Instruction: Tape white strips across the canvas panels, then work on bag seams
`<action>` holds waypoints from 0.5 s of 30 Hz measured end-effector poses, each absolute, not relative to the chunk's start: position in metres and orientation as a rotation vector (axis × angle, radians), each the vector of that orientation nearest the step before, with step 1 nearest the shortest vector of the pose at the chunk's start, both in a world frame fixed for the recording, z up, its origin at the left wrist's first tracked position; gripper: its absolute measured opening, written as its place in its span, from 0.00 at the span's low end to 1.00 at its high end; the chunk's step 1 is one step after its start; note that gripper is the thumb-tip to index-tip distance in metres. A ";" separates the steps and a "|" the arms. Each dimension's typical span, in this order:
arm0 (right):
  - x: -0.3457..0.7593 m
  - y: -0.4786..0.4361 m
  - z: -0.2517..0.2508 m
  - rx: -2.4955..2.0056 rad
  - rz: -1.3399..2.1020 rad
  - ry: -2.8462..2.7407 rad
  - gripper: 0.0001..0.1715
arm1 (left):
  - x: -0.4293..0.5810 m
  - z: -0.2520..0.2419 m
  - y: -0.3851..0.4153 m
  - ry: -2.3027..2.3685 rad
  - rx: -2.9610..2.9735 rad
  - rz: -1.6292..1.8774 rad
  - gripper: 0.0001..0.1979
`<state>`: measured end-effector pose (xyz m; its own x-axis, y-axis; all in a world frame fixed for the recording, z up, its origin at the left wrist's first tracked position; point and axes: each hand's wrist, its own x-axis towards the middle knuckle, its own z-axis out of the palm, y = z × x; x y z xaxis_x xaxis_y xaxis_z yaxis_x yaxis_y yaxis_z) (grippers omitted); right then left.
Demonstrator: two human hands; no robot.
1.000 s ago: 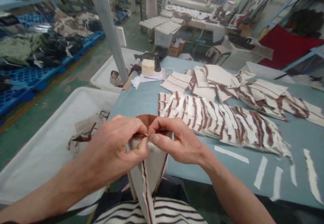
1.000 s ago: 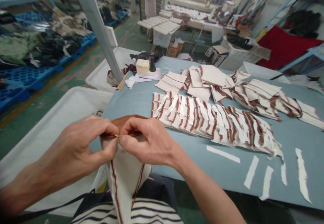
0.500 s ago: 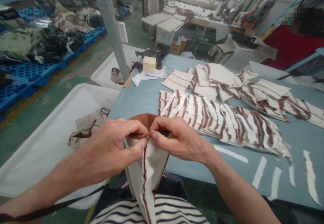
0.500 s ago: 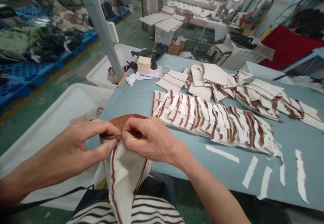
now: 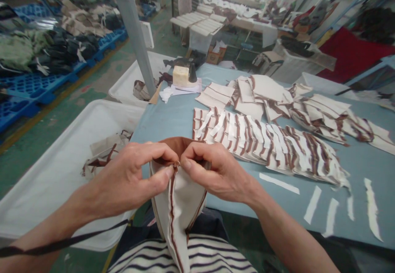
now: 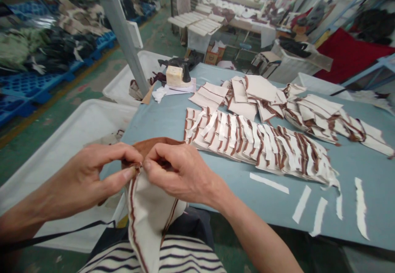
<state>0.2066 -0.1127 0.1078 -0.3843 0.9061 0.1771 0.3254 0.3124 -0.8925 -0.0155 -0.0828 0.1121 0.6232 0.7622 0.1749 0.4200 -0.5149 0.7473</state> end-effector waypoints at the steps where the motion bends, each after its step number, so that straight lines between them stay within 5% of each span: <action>1: 0.206 -0.114 0.108 -1.103 1.023 -1.878 0.12 | -0.015 0.113 -0.084 0.930 2.143 0.650 0.10; 15: 0.201 -0.118 0.101 -1.037 0.651 -2.050 0.12 | -0.020 0.120 -0.085 0.966 1.906 0.591 0.15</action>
